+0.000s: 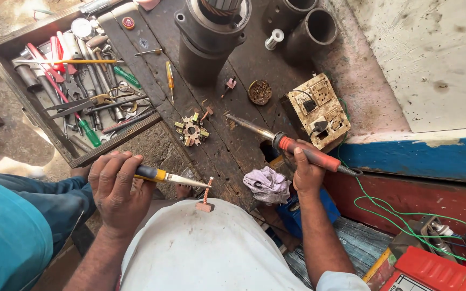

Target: Soldering wires and assembling components of an electric motor at a workbench.

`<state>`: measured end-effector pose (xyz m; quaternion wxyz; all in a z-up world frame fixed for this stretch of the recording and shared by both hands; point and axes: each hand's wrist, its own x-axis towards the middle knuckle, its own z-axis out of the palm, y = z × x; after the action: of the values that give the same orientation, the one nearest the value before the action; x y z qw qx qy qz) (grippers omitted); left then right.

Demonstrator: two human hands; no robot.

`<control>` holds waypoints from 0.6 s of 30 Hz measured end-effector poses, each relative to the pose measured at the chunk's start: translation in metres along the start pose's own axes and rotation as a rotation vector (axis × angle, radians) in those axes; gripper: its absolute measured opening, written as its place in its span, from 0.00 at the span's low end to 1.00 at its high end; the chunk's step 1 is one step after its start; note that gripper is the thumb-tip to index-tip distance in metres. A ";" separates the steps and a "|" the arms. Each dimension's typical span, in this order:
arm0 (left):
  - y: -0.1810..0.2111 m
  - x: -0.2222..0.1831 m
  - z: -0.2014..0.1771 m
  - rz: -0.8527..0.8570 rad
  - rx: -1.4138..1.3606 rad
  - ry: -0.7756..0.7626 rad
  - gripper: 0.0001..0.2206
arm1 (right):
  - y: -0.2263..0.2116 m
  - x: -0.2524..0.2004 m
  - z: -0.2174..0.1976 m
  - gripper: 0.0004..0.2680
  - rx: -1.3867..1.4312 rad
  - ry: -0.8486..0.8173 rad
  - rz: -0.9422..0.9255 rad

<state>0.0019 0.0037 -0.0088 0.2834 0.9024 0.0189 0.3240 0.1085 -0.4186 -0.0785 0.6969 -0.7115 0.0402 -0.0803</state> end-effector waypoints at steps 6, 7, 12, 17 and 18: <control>-0.005 -0.001 0.003 0.009 -0.005 -0.003 0.17 | -0.011 -0.005 0.002 0.16 -0.053 -0.002 0.011; -0.005 -0.001 0.003 0.008 -0.006 -0.005 0.17 | -0.012 -0.007 0.001 0.16 -0.055 -0.001 0.012; -0.007 -0.003 0.004 0.015 0.000 -0.014 0.17 | -0.011 -0.008 0.003 0.17 -0.047 0.003 0.027; -0.006 -0.003 0.004 0.013 -0.002 -0.004 0.18 | -0.009 -0.004 0.004 0.17 -0.062 0.001 0.009; -0.006 -0.004 0.004 0.011 0.002 -0.006 0.18 | -0.009 -0.003 0.003 0.17 -0.060 0.000 0.019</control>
<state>0.0025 0.0062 -0.0168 0.2809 0.9038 0.0135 0.3226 0.1052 -0.4146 -0.0694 0.6758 -0.7319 0.0493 -0.0723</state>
